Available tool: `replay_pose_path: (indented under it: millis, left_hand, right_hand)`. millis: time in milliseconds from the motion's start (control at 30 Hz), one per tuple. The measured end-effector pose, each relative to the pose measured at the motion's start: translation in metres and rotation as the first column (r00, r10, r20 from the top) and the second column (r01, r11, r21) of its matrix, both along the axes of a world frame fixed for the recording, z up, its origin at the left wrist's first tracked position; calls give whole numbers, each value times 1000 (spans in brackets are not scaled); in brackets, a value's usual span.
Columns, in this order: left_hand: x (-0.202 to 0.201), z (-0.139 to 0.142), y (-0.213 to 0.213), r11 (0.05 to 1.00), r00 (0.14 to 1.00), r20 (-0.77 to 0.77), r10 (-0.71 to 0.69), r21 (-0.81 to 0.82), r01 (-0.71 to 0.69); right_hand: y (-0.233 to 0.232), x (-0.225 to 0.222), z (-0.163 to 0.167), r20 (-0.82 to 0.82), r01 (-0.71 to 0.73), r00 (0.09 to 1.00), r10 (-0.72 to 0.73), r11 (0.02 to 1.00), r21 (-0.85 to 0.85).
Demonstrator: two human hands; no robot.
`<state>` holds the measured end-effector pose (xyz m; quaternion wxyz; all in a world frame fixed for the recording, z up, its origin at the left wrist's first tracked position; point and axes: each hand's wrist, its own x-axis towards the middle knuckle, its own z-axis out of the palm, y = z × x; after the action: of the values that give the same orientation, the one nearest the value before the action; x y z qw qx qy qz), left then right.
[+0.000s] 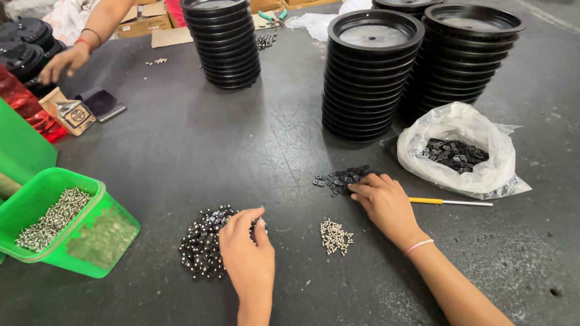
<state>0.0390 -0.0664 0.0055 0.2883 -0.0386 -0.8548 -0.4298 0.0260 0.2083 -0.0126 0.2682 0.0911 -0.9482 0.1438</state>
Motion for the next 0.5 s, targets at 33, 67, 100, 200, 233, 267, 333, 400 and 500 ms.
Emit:
replay_pose_path:
  millis: [33, 67, 100, 200, 233, 267, 333, 400, 500]
  left_hand:
    - [1, 0, 2, 1000, 1000, -2, -19, 8, 19]
    - [2, -1, 5, 999, 999, -5, -38, 15, 38]
    - [3, -1, 7, 998, 998, -18, -63, 32, 63]
    - [5, -1, 17, 981, 987, -7, -162, 103, 162]
    - [5, 0, 20, 968, 977, 28, -213, 146, 206]
    - [5, 0, 23, 951, 963, 62, -261, 190, 246]
    - [6, 0, 31, 917, 942, 70, -330, 259, 302]
    - [9, -4, 39, 890, 921, 93, -378, 312, 334]
    - [10, -10, 50, 855, 889, 161, -429, 389, 342]
  right_hand:
    - [0, 0, 0, 2, -2, 1000, 2, 1000, 8]
    - [0, -2, 1, 16, -5, 1000, 4, 1000, 18]
    - [2, -5, 4, 29, -7, 1000, 6, 1000, 27]
    - [-2, -12, 13, 57, -7, 998, 2, 997, 76]
    - [-5, -13, 17, 62, -6, 998, 0, 995, 96]
    - [-10, -12, 20, 71, -33, 997, 32, 999, 11]
    - [-23, -5, 25, 85, -87, 991, 101, 983, -160]
    - [-34, 10, 27, 117, -228, 955, 273, 926, -302]
    - [-48, 24, 27, 202, -247, 909, 365, 861, -444]
